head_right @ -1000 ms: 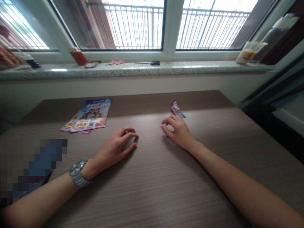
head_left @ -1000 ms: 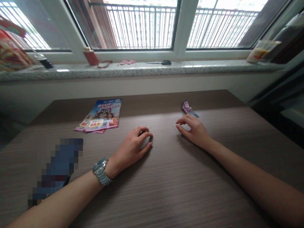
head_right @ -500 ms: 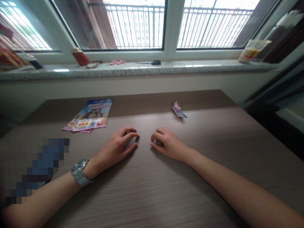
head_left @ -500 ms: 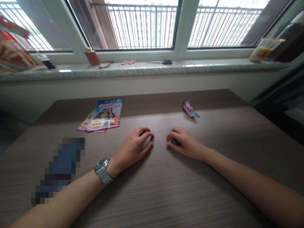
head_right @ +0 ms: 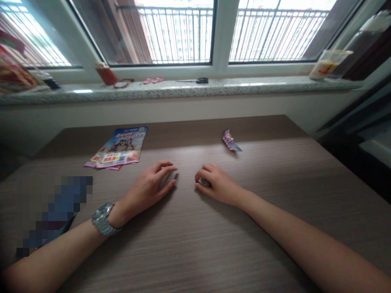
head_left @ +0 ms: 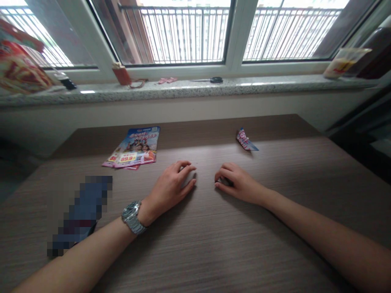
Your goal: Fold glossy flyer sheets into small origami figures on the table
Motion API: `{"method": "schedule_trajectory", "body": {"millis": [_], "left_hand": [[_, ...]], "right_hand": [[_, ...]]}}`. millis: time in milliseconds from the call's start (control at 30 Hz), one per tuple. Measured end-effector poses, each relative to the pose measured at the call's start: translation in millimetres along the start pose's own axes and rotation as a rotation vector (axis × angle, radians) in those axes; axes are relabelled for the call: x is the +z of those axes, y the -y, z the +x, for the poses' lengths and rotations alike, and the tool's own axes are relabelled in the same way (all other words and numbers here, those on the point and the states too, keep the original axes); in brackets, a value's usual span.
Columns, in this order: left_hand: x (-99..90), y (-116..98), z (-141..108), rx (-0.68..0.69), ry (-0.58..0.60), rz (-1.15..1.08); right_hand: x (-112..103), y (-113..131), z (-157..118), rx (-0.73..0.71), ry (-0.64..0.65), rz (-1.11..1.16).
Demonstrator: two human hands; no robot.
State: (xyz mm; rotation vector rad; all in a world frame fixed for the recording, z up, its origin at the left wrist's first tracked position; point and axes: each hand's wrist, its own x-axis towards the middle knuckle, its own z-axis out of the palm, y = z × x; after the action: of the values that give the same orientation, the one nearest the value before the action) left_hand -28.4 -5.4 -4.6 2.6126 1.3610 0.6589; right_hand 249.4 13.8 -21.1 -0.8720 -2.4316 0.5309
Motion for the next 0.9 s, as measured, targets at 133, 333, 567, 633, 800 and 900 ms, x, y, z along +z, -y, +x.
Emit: {"method": "schedule_trajectory", "body": {"millis": [133, 333, 567, 633, 800, 900], "left_hand": [[-13.6, 7, 0, -0.105, -0.085, 0.272], [-25.0, 17, -3, -0.297, -0.044, 0.516], [-28.4, 8, -1, -0.384, 0.184, 0.675], [-29.6, 5, -1, -0.356, 0.191, 0.645], [-28.2, -1, 1, -0.266, 0.171, 0.571], [-25.7, -5, 1, -0.232, 0.178, 0.492]], "right_hand": [[-1, 1, 0, -0.001, 0.004, 0.003], [-1, 0, 0, 0.005, 0.01, 0.025], [-2, 0, 0, 0.008, 0.019, 0.037], [-2, 0, 0, 0.007, 0.016, 0.035], [-2, 0, 0, 0.007, 0.018, 0.037], [-3, -1, 0, 0.009, 0.023, 0.037]]}}
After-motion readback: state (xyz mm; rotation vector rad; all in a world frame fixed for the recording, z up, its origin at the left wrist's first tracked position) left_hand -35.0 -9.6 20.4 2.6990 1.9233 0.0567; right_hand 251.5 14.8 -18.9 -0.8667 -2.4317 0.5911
